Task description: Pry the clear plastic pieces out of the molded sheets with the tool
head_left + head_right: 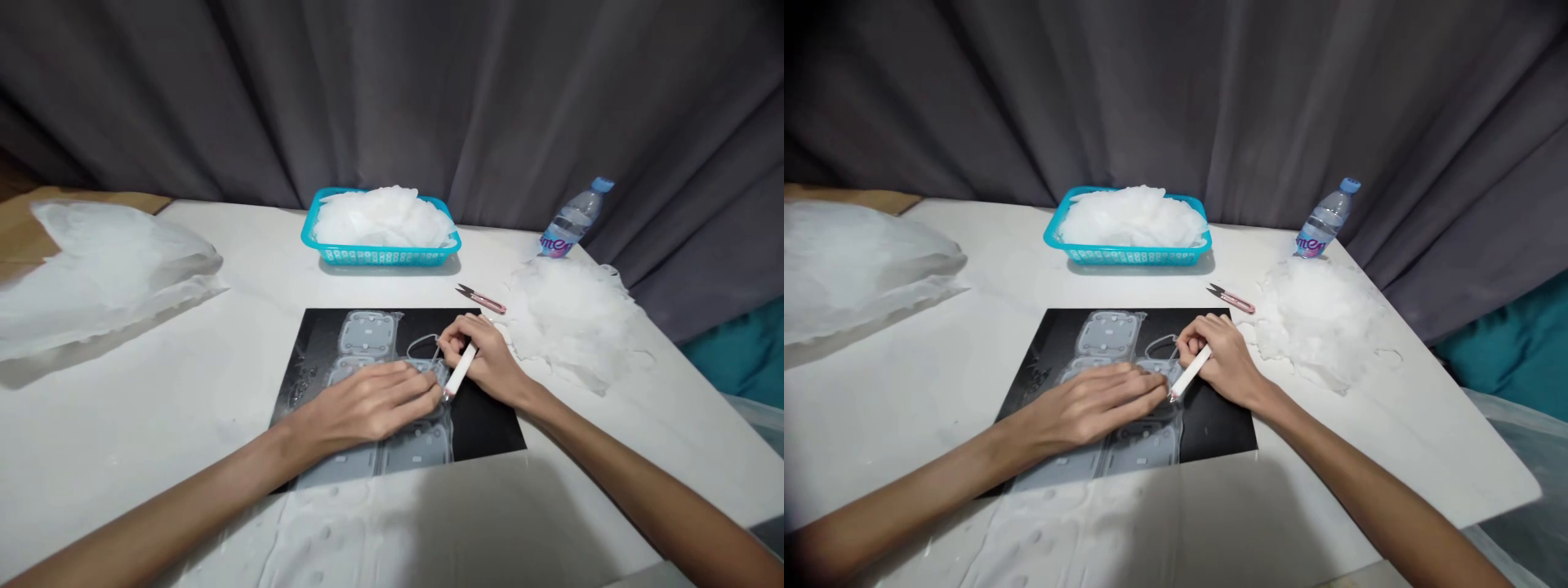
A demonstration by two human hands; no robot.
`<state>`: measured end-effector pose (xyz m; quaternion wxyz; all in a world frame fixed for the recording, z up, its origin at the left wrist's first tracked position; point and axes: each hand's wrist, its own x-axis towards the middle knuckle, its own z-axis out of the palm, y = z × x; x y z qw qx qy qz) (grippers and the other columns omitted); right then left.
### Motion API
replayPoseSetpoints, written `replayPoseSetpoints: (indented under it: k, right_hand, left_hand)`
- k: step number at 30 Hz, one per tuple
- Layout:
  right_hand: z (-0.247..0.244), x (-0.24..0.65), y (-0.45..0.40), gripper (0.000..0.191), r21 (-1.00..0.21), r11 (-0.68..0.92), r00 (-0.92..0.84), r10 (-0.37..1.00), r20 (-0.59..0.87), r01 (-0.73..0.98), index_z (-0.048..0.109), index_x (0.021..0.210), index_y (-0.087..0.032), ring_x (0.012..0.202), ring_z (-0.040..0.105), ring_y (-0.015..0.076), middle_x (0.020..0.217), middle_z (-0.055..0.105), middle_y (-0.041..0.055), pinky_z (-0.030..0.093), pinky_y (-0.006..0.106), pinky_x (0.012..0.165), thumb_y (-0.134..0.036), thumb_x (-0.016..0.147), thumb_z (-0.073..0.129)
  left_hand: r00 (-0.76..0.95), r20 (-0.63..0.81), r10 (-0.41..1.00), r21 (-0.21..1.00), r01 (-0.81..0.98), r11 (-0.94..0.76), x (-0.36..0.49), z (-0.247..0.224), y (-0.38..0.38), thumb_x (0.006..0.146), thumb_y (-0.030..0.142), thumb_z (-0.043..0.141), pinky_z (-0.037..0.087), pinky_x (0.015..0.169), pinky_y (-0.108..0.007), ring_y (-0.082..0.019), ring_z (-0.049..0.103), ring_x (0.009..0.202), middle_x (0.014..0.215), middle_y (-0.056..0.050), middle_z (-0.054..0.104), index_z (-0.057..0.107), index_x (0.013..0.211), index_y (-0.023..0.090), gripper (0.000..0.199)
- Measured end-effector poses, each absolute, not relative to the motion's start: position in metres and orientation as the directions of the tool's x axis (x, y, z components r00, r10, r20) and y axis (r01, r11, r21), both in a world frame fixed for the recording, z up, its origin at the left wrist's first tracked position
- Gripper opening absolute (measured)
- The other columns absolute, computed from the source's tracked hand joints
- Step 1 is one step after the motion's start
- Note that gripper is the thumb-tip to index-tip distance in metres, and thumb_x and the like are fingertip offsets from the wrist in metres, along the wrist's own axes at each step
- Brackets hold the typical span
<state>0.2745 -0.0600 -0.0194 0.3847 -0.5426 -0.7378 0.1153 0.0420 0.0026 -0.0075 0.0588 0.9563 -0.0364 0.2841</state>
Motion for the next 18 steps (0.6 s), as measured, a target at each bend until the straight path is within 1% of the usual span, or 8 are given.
replayPoseSetpoints:
  k: [2, 4, 5, 7, 9, 12, 15, 18]
  right_hand:
    - [-0.021, 0.277, -0.057, 0.011, -0.634, 0.361, -0.076, 0.900, 0.430, 0.684, 0.062, 0.082, -0.021, 0.073, 0.054, 0.0172, 0.073, 0.059, -0.0020, 0.036, 0.034, 0.073, -0.012, 0.088, 0.064]
    - [-0.021, 0.277, -0.058, 0.010, -0.655, 0.338, -0.052, 0.909, 0.414, 0.676, 0.064, 0.084, -0.022, 0.074, 0.055, 0.0178, 0.074, 0.060, -0.0016, 0.036, 0.035, 0.074, -0.015, 0.090, 0.064]
    - [-0.020, 0.276, -0.059, 0.009, -0.675, 0.323, -0.043, 0.917, 0.397, 0.663, 0.064, 0.084, -0.022, 0.074, 0.055, 0.0180, 0.075, 0.060, -0.0014, 0.037, 0.035, 0.075, -0.017, 0.092, 0.064]
    - [-0.017, 0.274, -0.063, 0.010, -0.743, 0.297, -0.033, 0.937, 0.348, 0.600, 0.065, 0.087, -0.022, 0.077, 0.057, 0.0185, 0.078, 0.062, -0.0004, 0.039, 0.036, 0.077, -0.022, 0.096, 0.064]
    - [-0.013, 0.272, -0.066, 0.012, -0.804, 0.281, -0.041, 0.951, 0.306, 0.524, 0.068, 0.092, -0.022, 0.081, 0.058, 0.0192, 0.083, 0.064, 0.0009, 0.041, 0.036, 0.080, -0.028, 0.100, 0.062]
    - [-0.007, 0.271, -0.069, 0.013, -0.834, 0.276, -0.098, 0.960, 0.261, 0.477, 0.072, 0.097, -0.023, 0.085, 0.058, 0.0200, 0.085, 0.064, 0.0013, 0.042, 0.037, 0.083, -0.032, 0.101, 0.063]
    - [-0.006, 0.269, -0.070, 0.008, -0.837, 0.270, -0.109, 0.963, 0.248, 0.476, 0.075, 0.096, -0.025, 0.084, 0.058, 0.0199, 0.084, 0.062, 0.0005, 0.042, 0.037, 0.082, -0.032, 0.096, 0.071]
    - [-0.006, 0.268, -0.071, 0.004, -0.832, 0.304, -0.098, 0.951, 0.293, 0.464, 0.076, 0.096, -0.026, 0.082, 0.058, 0.0195, 0.083, 0.064, 0.0000, 0.041, 0.037, 0.080, -0.029, 0.096, 0.073]
  left_hand:
    - [0.835, 0.525, 0.162, 0.330, -0.024, -0.944, 0.042, -0.010, 0.004, 0.109, 0.013, 0.045, 0.058, 0.088, -0.030, -0.020, 0.073, 0.099, 0.110, -0.009, 0.075, 0.061, 0.123, 0.019, 0.022]
    - [0.808, 0.448, 0.384, 0.574, 0.069, -0.816, 0.042, -0.011, 0.006, 0.108, 0.020, 0.052, 0.057, 0.087, -0.027, -0.017, 0.072, 0.097, 0.109, -0.006, 0.074, 0.061, 0.120, 0.020, 0.015]
    - [0.789, 0.405, 0.461, 0.664, 0.093, -0.742, 0.042, -0.011, 0.007, 0.107, 0.023, 0.055, 0.057, 0.085, -0.025, -0.016, 0.072, 0.095, 0.108, -0.004, 0.073, 0.061, 0.118, 0.021, 0.012]
    - [0.770, 0.327, 0.548, 0.767, 0.122, -0.630, 0.043, -0.009, 0.009, 0.106, 0.028, 0.059, 0.056, 0.081, -0.022, -0.014, 0.071, 0.092, 0.104, -0.001, 0.073, 0.063, 0.113, 0.022, 0.010]
    - [0.755, 0.289, 0.588, 0.807, 0.138, -0.574, 0.043, -0.007, 0.010, 0.105, 0.031, 0.061, 0.055, 0.075, -0.021, -0.013, 0.070, 0.087, 0.099, 0.001, 0.072, 0.064, 0.110, 0.023, 0.010]
    - [0.736, 0.281, 0.616, 0.810, 0.162, -0.564, 0.043, -0.006, 0.010, 0.104, 0.032, 0.062, 0.053, 0.073, -0.021, -0.011, 0.067, 0.079, 0.095, 0.002, 0.069, 0.064, 0.108, 0.023, 0.010]
    - [0.737, 0.296, 0.607, 0.799, 0.157, -0.580, 0.043, -0.008, 0.010, 0.104, 0.031, 0.063, 0.054, 0.077, -0.022, -0.011, 0.068, 0.082, 0.096, 0.002, 0.068, 0.063, 0.109, 0.023, 0.009]
    - [0.737, 0.313, 0.599, 0.803, 0.132, -0.581, 0.043, -0.009, 0.011, 0.103, 0.030, 0.064, 0.055, 0.078, -0.021, -0.012, 0.069, 0.089, 0.100, 0.001, 0.068, 0.062, 0.112, 0.024, 0.011]
